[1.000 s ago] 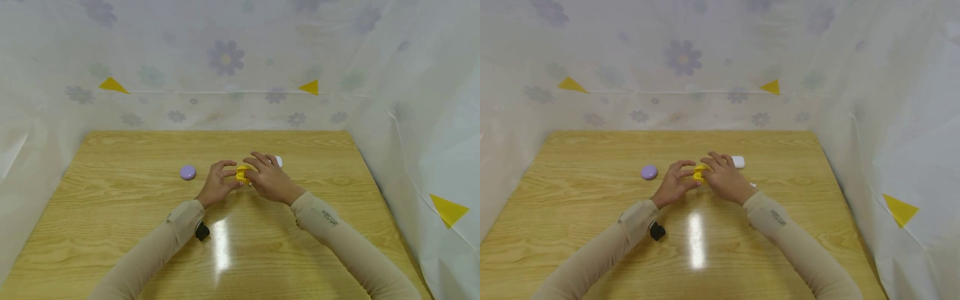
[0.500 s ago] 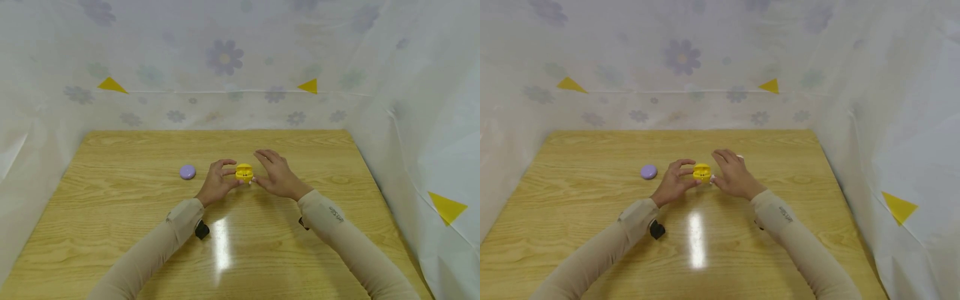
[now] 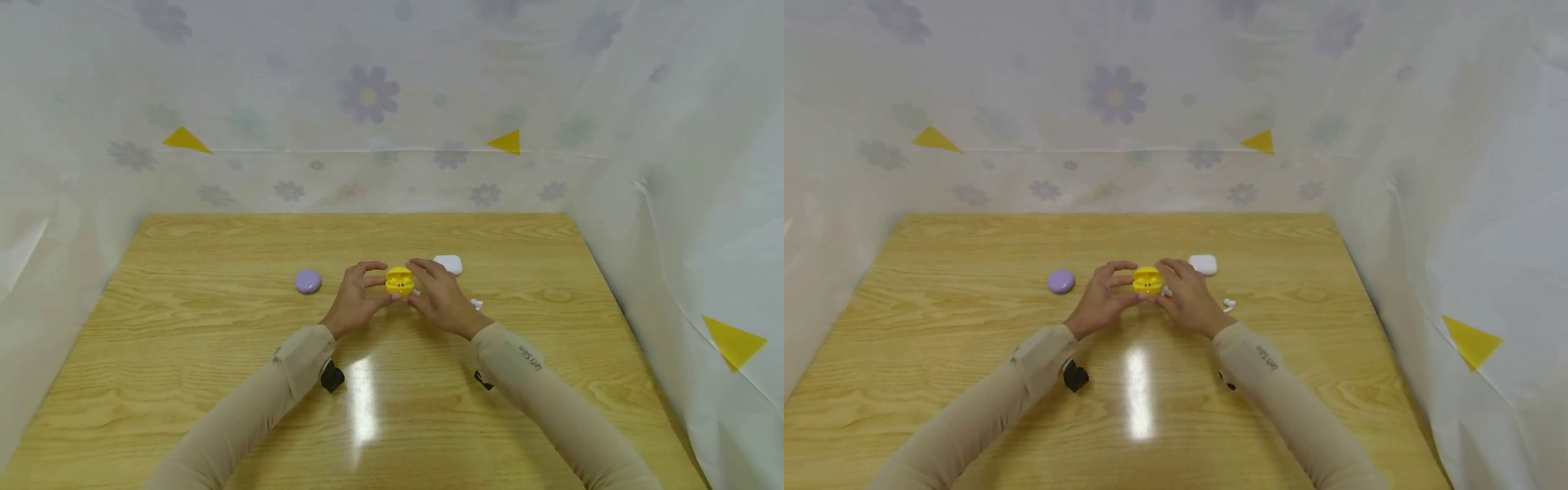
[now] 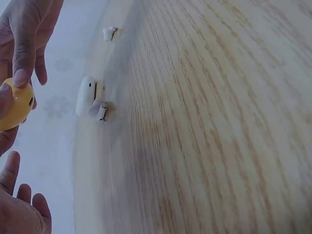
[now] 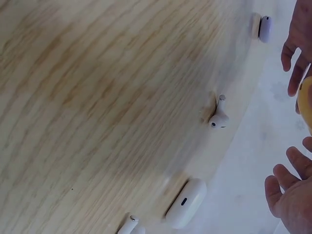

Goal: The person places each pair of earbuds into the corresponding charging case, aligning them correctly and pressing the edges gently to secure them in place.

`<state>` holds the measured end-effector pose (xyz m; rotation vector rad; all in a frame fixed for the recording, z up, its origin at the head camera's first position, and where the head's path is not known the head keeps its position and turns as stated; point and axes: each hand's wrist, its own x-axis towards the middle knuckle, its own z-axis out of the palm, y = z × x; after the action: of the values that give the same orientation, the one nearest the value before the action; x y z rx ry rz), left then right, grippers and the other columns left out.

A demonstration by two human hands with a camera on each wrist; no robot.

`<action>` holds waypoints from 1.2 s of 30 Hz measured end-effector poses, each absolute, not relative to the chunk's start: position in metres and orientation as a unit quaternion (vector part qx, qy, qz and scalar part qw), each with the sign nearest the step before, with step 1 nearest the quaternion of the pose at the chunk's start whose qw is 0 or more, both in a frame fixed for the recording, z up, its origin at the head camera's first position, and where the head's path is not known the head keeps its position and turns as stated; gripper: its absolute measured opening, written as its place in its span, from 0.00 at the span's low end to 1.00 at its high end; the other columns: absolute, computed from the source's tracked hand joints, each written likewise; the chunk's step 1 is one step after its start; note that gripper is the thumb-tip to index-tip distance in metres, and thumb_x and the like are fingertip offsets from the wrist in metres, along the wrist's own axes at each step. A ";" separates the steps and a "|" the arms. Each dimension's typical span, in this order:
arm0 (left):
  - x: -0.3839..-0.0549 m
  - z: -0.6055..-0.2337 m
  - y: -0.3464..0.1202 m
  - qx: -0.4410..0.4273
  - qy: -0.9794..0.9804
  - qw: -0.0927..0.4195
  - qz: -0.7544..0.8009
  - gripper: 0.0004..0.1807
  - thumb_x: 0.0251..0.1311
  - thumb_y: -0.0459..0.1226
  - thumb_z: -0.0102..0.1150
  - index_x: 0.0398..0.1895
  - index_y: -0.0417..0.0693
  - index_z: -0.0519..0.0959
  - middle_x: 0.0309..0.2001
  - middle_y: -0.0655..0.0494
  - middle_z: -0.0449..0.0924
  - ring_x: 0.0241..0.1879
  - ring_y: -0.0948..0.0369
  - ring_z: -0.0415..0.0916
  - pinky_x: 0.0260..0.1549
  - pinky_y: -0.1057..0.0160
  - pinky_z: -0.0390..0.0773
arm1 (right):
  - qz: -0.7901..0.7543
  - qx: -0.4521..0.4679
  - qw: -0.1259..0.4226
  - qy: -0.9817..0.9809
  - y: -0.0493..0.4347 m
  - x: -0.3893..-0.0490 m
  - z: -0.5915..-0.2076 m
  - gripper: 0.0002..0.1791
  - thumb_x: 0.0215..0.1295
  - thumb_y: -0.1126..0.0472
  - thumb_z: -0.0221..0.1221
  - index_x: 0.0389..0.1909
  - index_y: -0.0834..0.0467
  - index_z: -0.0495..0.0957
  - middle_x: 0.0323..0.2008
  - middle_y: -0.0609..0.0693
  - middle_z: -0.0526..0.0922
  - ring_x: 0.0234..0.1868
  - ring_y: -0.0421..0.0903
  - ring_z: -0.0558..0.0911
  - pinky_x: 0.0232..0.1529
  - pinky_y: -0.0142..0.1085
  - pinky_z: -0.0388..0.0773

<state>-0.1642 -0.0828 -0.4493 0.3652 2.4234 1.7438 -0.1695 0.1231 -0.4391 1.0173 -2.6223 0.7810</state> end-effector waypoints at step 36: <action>-0.162 -0.449 -0.082 0.092 0.767 0.109 0.625 0.31 0.58 0.37 0.65 0.63 0.38 0.65 0.69 0.39 0.52 0.64 0.50 0.71 0.50 0.54 0.80 | 0.219 0.347 0.202 -0.889 0.118 -0.162 -0.439 0.23 0.54 0.57 0.68 0.50 0.64 0.80 0.55 0.61 0.78 0.58 0.58 0.76 0.57 0.57 0.73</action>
<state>-0.1620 -0.0822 -0.4488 0.2708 2.2565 1.8399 -0.1621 0.1177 -0.4389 0.9685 -2.4837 0.6117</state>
